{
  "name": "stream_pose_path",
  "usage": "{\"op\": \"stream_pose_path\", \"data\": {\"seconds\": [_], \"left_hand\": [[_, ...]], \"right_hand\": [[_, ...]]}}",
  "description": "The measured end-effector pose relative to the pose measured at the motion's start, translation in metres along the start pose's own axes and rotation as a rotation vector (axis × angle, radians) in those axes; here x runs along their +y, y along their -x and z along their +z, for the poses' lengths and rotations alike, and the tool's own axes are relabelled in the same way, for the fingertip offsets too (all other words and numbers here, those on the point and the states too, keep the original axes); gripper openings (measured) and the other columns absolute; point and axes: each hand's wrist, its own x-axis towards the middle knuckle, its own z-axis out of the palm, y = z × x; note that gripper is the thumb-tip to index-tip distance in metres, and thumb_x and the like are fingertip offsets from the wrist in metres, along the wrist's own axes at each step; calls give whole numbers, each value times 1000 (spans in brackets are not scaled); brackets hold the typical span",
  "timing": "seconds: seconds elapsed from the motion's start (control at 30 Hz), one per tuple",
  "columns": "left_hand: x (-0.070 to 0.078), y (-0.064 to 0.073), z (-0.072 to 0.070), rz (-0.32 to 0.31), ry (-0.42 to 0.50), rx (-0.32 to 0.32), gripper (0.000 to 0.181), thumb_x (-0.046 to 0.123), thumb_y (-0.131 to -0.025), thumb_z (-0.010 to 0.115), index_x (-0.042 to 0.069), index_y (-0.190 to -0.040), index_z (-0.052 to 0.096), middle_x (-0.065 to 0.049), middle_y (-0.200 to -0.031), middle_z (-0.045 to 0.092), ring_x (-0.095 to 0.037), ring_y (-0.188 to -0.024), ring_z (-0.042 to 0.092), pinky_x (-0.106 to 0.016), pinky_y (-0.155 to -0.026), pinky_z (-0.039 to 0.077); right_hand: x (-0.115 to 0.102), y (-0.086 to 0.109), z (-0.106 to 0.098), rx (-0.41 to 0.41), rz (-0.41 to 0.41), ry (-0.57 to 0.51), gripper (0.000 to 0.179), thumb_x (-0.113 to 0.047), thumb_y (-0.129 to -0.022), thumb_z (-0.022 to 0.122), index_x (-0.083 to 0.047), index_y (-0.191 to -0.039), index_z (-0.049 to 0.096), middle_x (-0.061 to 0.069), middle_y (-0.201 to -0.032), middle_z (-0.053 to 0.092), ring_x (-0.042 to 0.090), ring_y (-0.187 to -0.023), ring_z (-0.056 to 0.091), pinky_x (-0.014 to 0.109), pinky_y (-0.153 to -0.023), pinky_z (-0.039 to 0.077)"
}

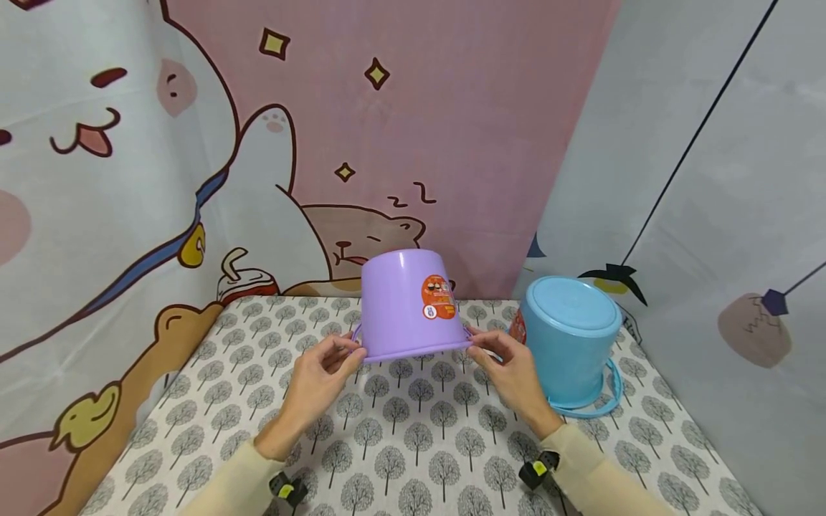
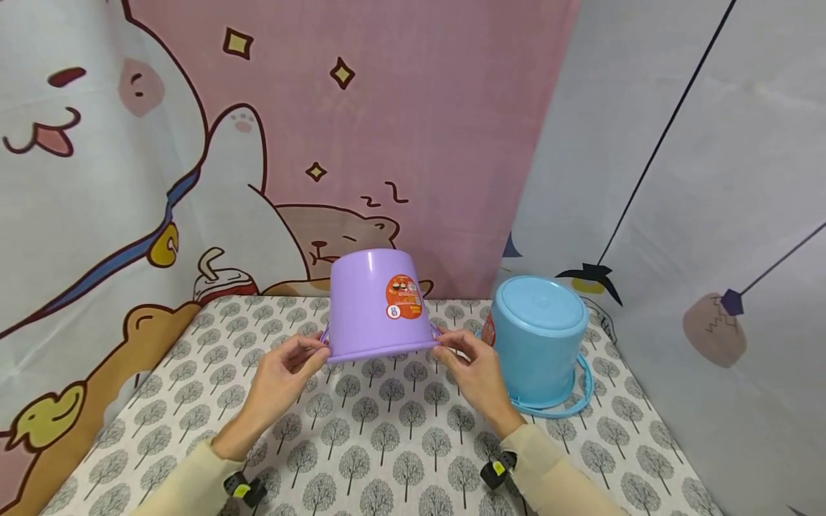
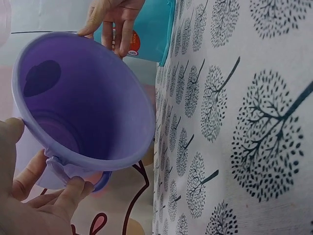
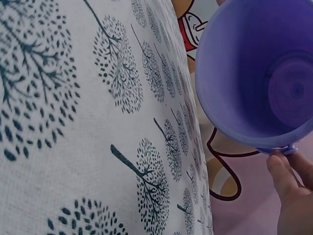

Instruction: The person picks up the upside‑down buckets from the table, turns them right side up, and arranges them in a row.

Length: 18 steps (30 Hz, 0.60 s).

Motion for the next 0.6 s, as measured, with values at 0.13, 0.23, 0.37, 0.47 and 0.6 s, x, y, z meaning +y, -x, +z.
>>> {"op": "stream_pose_path", "data": {"seconds": [0.13, 0.23, 0.37, 0.47, 0.6], "left_hand": [[0, 1, 1, -8, -14, -4, 29, 30, -111, 83, 7, -128, 79, -28, -166, 66, -44, -138, 80, -34, -113, 70], [0, 2, 1, -13, -22, -7, 30, 32, -113, 80, 7, -130, 79, -28, -168, 64, -45, -140, 78, -36, -116, 68], [1, 4, 1, -4, -21, -20, 33, 33, -115, 77, 5, -134, 78, -29, -170, 61, -47, -143, 76, -38, -120, 65], [1, 4, 1, 12, -12, -30, 33, 31, -114, 78, 5, -135, 77, -30, -170, 60, -49, -144, 75, -38, -119, 65], [0, 5, 1, 30, 6, -37, 34, 29, -112, 82, 5, -136, 76, -30, -169, 62, -50, -144, 75, -35, -118, 66]], "right_hand": [[-2, 1, 1, 25, -6, -37, 23, -6, -108, 84, 0, -129, 78, 20, -155, 77, -1, -131, 78, 18, -108, 68], [-5, 2, 2, 38, -1, -56, 27, -5, -108, 83, 0, -134, 77, 20, -155, 77, -1, -130, 78, 20, -110, 68], [-7, 3, 1, 51, -12, -54, 27, -6, -109, 83, -5, -136, 78, 18, -153, 79, 1, -129, 79, 21, -112, 68], [-7, 3, 0, 53, -22, -49, 27, -6, -109, 82, -7, -136, 79, 19, -152, 79, 2, -128, 80, 20, -111, 68], [-9, 3, 0, 52, -25, -52, 31, -6, -109, 82, -7, -140, 77, 21, -155, 76, 2, -128, 80, 20, -111, 68]]}}
